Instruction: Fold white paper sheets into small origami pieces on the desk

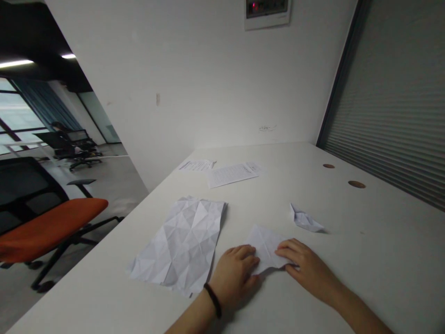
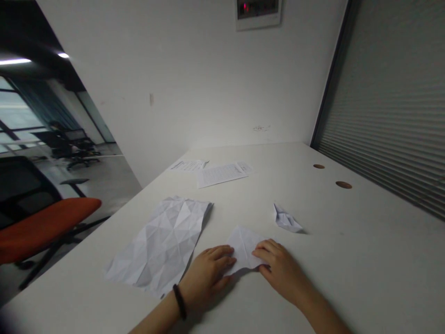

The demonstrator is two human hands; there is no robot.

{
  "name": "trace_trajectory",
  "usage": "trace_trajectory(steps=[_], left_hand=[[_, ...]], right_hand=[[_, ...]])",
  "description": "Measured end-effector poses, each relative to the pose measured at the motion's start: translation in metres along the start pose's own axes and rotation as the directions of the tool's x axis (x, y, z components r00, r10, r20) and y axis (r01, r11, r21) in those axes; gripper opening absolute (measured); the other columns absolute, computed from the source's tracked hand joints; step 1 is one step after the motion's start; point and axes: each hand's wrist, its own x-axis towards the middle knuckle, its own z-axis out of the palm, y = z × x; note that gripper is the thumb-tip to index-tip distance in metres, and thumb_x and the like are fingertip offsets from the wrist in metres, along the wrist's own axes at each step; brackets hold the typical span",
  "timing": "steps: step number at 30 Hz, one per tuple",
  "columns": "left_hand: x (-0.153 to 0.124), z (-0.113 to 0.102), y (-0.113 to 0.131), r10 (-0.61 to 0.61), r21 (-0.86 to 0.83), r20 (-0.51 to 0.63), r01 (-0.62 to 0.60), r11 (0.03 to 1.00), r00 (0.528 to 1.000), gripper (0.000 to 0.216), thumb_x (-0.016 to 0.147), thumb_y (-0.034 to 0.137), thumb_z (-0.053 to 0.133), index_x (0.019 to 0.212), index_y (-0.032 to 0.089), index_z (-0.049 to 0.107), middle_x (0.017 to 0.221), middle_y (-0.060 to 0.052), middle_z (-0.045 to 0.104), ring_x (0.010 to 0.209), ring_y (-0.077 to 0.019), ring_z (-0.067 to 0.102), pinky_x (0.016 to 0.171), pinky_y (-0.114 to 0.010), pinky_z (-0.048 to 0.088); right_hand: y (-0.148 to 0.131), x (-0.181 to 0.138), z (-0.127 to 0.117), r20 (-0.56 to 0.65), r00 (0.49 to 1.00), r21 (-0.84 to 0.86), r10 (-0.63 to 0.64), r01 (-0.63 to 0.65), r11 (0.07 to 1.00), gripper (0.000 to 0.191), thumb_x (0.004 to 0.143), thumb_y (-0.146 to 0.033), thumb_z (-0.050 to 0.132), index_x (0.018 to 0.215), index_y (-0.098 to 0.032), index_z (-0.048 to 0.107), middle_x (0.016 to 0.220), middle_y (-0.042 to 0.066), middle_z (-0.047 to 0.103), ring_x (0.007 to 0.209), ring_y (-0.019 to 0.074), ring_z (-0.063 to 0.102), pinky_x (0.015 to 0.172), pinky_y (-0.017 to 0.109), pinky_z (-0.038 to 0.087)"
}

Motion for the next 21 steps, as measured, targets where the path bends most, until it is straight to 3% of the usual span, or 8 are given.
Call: trace_trajectory(steps=[3,6,11,15,17,21], left_hand=[[0.001,-0.008,-0.004,-0.084,-0.033,-0.051,0.082,0.996,0.995,0.021,0.084,0.026,0.047,0.086,0.021,0.067,0.099,-0.005,0.064,0.09,-0.0198,0.058,0.082,-0.031,0.044],[0.001,-0.014,-0.011,-0.191,-0.024,-0.063,0.19,0.982,0.98,0.031,0.087,0.028,0.041,0.075,0.019,0.068,0.079,-0.005,0.067,0.076,-0.0193,0.061,0.072,-0.029,0.045],[0.002,-0.009,-0.024,-0.36,-0.101,-0.12,0.349,0.932,0.925,0.027,0.08,0.02,0.048,0.105,0.021,0.06,0.092,-0.004,0.068,0.084,-0.02,0.062,0.075,-0.03,0.047],[0.003,-0.003,-0.024,-0.236,-0.009,-0.168,0.237,0.971,0.957,0.043,0.074,0.006,0.048,0.113,0.022,0.053,0.111,-0.005,0.059,0.101,-0.0193,0.054,0.088,-0.033,0.042],[0.004,-0.002,-0.019,-0.135,0.043,-0.124,0.141,0.989,0.983,0.046,0.075,0.006,0.047,0.118,0.024,0.05,0.121,-0.004,0.053,0.109,-0.02,0.048,0.093,-0.036,0.038],[0.002,0.001,-0.009,0.006,0.058,0.02,-0.007,0.998,1.0,0.054,0.078,0.033,0.058,0.128,0.026,0.038,0.135,-0.006,0.04,0.121,-0.0259,0.037,0.099,-0.044,0.031]], right_hand=[[0.01,0.001,-0.006,-0.072,0.994,0.063,0.085,-0.081,0.995,0.016,0.08,-0.021,0.048,0.083,-0.022,0.063,0.085,0.005,0.065,0.084,0.0201,0.059,0.077,0.032,0.046],[0.017,0.002,-0.005,-0.117,0.975,0.126,0.188,-0.173,0.977,0.018,0.083,-0.033,0.046,0.079,-0.022,0.06,0.08,0.003,0.067,0.079,0.0201,0.062,0.073,0.031,0.047],[0.029,0.004,0.005,-0.203,0.939,0.177,0.278,-0.244,0.953,0.015,0.079,-0.031,0.051,0.089,-0.021,0.057,0.084,0.004,0.066,0.082,0.0215,0.062,0.073,0.032,0.048],[0.033,0.007,0.013,-0.238,0.961,0.074,0.144,-0.13,0.989,0.012,0.076,-0.021,0.053,0.085,-0.02,0.061,0.088,0.006,0.061,0.087,0.0208,0.058,0.081,0.035,0.045],[0.032,0.007,0.015,-0.229,0.97,-0.006,0.08,-0.084,0.996,0.013,0.077,-0.018,0.052,0.083,-0.02,0.064,0.09,0.007,0.059,0.089,0.0214,0.055,0.082,0.037,0.044],[0.025,0.007,0.015,-0.197,0.98,-0.094,-0.006,-0.013,0.995,0.019,0.08,-0.016,0.048,0.082,-0.022,0.066,0.09,0.006,0.06,0.09,0.0213,0.054,0.082,0.038,0.044]])
